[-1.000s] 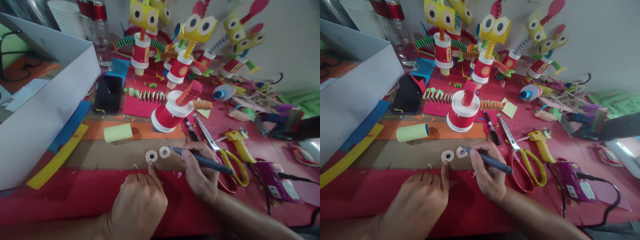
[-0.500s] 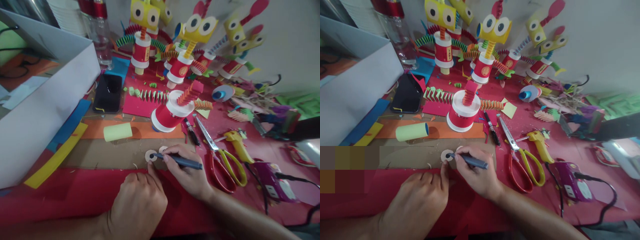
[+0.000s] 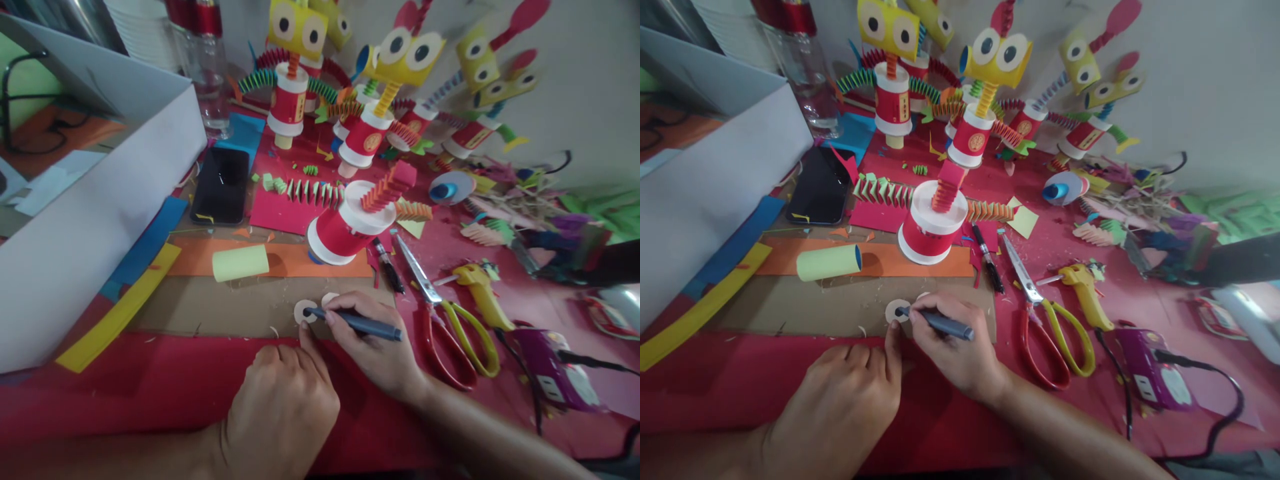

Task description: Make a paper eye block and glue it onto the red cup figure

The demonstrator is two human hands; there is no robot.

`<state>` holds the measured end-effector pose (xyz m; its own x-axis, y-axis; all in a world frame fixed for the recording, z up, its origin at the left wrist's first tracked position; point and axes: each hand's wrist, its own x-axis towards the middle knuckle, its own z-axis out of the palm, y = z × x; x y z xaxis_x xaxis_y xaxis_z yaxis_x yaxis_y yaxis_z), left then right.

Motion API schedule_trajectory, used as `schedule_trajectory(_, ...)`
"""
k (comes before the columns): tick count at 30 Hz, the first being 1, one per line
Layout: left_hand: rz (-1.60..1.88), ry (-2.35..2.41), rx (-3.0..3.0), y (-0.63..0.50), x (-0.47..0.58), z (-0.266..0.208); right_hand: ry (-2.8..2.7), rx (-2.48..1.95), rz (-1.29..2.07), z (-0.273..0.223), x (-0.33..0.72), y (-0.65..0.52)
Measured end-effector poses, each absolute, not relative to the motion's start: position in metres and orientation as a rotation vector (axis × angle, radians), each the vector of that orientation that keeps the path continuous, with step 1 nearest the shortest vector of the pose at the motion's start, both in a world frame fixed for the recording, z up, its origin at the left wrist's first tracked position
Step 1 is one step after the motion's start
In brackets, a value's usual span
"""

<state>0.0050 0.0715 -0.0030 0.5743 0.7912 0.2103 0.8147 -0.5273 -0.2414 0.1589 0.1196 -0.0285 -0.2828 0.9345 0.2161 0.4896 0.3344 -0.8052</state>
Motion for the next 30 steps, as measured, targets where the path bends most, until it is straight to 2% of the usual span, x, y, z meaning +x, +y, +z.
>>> schedule_trajectory(15, -0.097, -1.325, -2.539, 0.0706, 0.0047, -0.003, -1.919, -1.211, 0.903, -0.0248, 0.1556, 0.1213)
schedule_trajectory(30, -0.079, -1.302, -2.523, 0.0682, 0.0036, -0.0045, -1.91, -1.258, 0.837, -0.0233, 0.1582, 0.1221)
